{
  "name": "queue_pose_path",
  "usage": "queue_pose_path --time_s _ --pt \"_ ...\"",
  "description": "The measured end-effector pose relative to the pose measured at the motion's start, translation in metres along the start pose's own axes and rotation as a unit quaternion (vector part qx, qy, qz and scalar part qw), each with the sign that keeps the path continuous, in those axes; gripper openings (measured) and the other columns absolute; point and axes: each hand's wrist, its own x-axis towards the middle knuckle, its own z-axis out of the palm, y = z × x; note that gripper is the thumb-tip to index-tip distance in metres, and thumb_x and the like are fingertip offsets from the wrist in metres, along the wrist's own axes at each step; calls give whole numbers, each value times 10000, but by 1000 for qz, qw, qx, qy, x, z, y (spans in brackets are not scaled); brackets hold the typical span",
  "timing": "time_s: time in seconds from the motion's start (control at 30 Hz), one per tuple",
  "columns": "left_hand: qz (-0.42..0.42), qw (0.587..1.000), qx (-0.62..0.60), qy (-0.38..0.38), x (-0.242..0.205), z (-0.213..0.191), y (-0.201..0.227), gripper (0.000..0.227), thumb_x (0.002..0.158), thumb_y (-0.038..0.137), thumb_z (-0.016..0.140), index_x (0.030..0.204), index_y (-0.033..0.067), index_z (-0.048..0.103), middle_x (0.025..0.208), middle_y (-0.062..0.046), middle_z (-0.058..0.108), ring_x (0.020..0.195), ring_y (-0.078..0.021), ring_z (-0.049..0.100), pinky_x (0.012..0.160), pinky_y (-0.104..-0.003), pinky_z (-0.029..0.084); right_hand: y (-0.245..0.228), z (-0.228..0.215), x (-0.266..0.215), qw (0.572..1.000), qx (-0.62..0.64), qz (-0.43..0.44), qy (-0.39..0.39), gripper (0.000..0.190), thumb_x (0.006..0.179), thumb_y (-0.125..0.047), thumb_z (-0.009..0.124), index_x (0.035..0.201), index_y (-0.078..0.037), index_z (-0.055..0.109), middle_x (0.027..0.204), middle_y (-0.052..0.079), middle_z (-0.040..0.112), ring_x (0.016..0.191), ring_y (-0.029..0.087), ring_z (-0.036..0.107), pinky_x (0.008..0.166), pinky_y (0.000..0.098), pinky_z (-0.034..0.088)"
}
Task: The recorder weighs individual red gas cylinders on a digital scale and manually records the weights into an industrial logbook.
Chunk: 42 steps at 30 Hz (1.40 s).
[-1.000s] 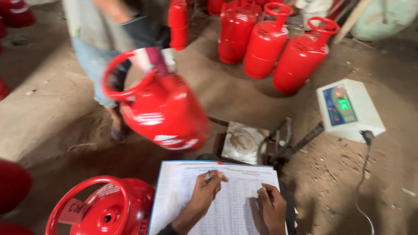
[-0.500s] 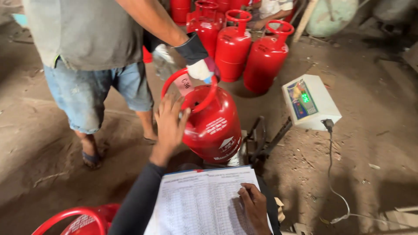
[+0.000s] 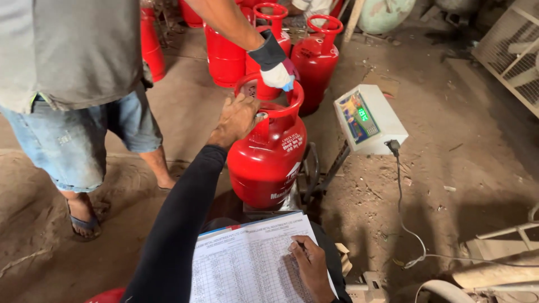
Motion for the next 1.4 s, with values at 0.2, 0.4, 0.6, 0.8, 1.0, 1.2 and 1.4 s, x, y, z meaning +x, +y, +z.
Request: queue_pose_path --time_s 0.2,0.4,0.6,0.8,1.0,1.2,1.4 --pt "23 998 49 19 -8 11 -1 385 973 451 624 1070 83 678 1080 -100 725 1121 -316 588 966 -517 432 10 0 0 998 58 -13 -19 390 970 -343 647 1102 17 719 785 85 758 716 130 708 632 277 572" --pt "35 997 62 24 -10 16 20 441 965 517 618 990 91 726 809 -142 730 807 -346 687 843 -479 466 5 1 0 999 -32 37 -19 430 942 -395 660 1100 -5 747 680 105 694 588 137 576 531 284 456" --pt "6 999 28 14 -10 13 27 513 992 557 565 855 91 730 638 -152 680 624 -351 661 816 -512 468 -12 2 -2 998 -65 2 -10 413 946 -385 639 1089 -13 749 708 87 710 571 144 568 516 296 446" --pt "-34 989 -141 1 -10 -2 27 547 999 536 501 1158 63 725 942 -167 751 881 -345 687 865 -514 435 -11 1 -3 998 -49 -47 1 321 959 -301 657 1085 -18 739 770 67 735 635 112 623 570 269 499" --pt "-17 902 -327 281 -35 11 20 435 1148 375 522 1320 2 667 1426 -223 622 1302 -379 571 1071 -448 443 -18 2 -2 998 -60 -29 -3 258 970 -187 641 1127 -12 747 737 88 689 614 151 556 560 296 452" --pt "-286 631 -697 184 -148 -7 123 397 1058 383 502 876 55 632 625 -54 635 468 -136 551 418 -277 375 -37 -4 -7 999 19 -39 -6 298 965 -87 568 1196 39 707 889 88 727 757 139 648 678 272 539" --pt "-393 661 -639 -1 -299 85 155 308 1013 266 559 1015 31 758 687 -21 636 457 -60 415 413 -233 310 -22 -2 -4 1000 -21 -6 3 323 948 -87 599 1232 36 692 920 95 743 797 140 667 724 276 549"
